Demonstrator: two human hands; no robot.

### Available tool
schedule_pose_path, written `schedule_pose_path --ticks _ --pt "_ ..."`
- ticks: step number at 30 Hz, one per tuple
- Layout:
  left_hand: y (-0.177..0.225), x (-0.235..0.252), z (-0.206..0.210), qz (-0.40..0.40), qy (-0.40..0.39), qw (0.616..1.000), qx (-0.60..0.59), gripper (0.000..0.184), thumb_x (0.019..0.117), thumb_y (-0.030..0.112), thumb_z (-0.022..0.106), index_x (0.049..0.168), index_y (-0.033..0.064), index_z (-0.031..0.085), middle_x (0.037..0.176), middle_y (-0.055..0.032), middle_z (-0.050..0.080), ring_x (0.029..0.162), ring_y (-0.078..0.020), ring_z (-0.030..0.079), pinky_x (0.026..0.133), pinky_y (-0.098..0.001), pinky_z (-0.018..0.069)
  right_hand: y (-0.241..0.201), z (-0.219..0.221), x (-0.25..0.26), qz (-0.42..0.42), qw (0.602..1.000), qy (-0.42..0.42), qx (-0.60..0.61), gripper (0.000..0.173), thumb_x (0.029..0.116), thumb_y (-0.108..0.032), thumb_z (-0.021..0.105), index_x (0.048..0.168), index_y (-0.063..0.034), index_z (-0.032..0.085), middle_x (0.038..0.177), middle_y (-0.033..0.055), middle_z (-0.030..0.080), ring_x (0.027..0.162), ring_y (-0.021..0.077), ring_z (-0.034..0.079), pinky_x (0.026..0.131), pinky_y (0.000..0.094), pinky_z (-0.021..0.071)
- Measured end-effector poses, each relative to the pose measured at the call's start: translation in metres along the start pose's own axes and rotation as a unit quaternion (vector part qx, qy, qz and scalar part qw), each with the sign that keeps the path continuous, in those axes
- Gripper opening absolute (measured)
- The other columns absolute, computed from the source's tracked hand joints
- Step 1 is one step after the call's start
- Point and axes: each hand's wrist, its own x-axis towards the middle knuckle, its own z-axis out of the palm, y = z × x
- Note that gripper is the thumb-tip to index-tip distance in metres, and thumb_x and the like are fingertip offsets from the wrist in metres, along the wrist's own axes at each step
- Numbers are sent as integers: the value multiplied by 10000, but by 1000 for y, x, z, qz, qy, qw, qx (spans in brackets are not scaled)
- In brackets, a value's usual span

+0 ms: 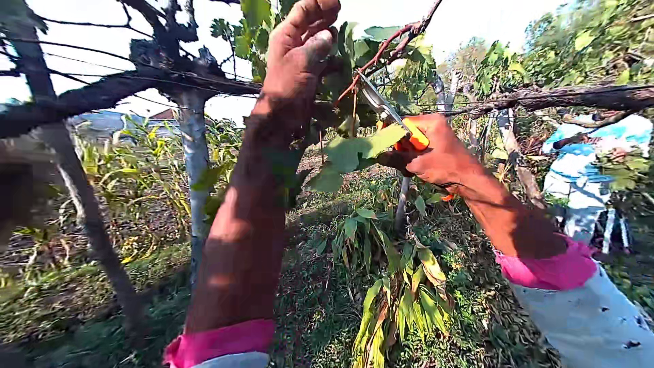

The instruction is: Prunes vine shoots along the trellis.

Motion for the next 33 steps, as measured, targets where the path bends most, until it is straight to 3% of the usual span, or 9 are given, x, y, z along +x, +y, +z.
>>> schedule_pose_path --ticks 4,7,12,15,18,22,25,29,33 --pt "1 16 5 -31 -168 945 278 316 1007 71 558 1313 55 634 1187 -36 685 967 -8 640 870 -226 532 6 15 -4 -41 997 34 58 212 791 -201 834 928 -98 710 715 -1 665 553 75 607 477 263 521" --pt "-1 30 7 -102 -278 910 289 400 957 -2 615 1351 57 583 1041 2 648 835 28 604 770 -163 530 -1 25 -4 -33 990 46 131 173 828 -116 826 935 -84 694 708 20 634 511 102 554 431 259 468" --pt "-15 35 2 -141 -253 897 335 381 1001 99 602 1379 98 559 1110 -27 654 936 -46 626 852 -257 540 7 33 18 -41 994 61 82 231 792 -190 851 924 -58 715 752 13 676 610 82 627 566 298 560" --pt "-5 25 9 -164 -254 909 286 316 1026 40 515 1337 88 537 966 4 617 777 -1 586 685 -193 513 19 32 -9 -43 996 63 52 241 857 -265 822 954 -81 700 721 41 627 542 123 562 472 307 488" --pt "-12 39 -6 -111 -290 898 313 379 1027 93 585 1397 47 517 1132 -62 656 965 -54 642 883 -255 547 15 28 -16 -14 995 93 8 229 884 -289 780 949 -87 694 673 41 608 483 129 544 413 311 469" --pt "-8 46 -30 -124 -272 909 290 233 1054 254 561 1206 108 660 1006 24 715 858 -20 676 814 -243 579 14 14 -9 -45 980 162 -106 320 856 -275 769 1087 -70 688 798 29 683 630 125 630 566 358 541" --pt "-19 37 -38 -93 -259 943 185 198 1056 249 554 1091 103 683 903 72 722 799 0 685 764 -209 592 12 2 -4 -118 965 227 -65 424 903 -203 729 1270 -51 580 1078 36 725 774 82 687 660 283 595" --pt "-26 18 -26 8 -178 970 167 266 1102 268 436 1051 128 657 848 125 686 764 44 649 723 -183 567 3 5 31 -255 916 306 46 496 874 -85 779 1281 37 522 1103 73 657 751 55 634 663 213 576" --pt "-15 4 -11 -79 -145 980 115 331 1117 210 368 1005 117 666 819 100 688 746 20 655 719 -190 570 2 34 74 -306 876 345 140 611 825 -75 815 1301 97 471 1134 83 591 886 55 618 799 212 571"
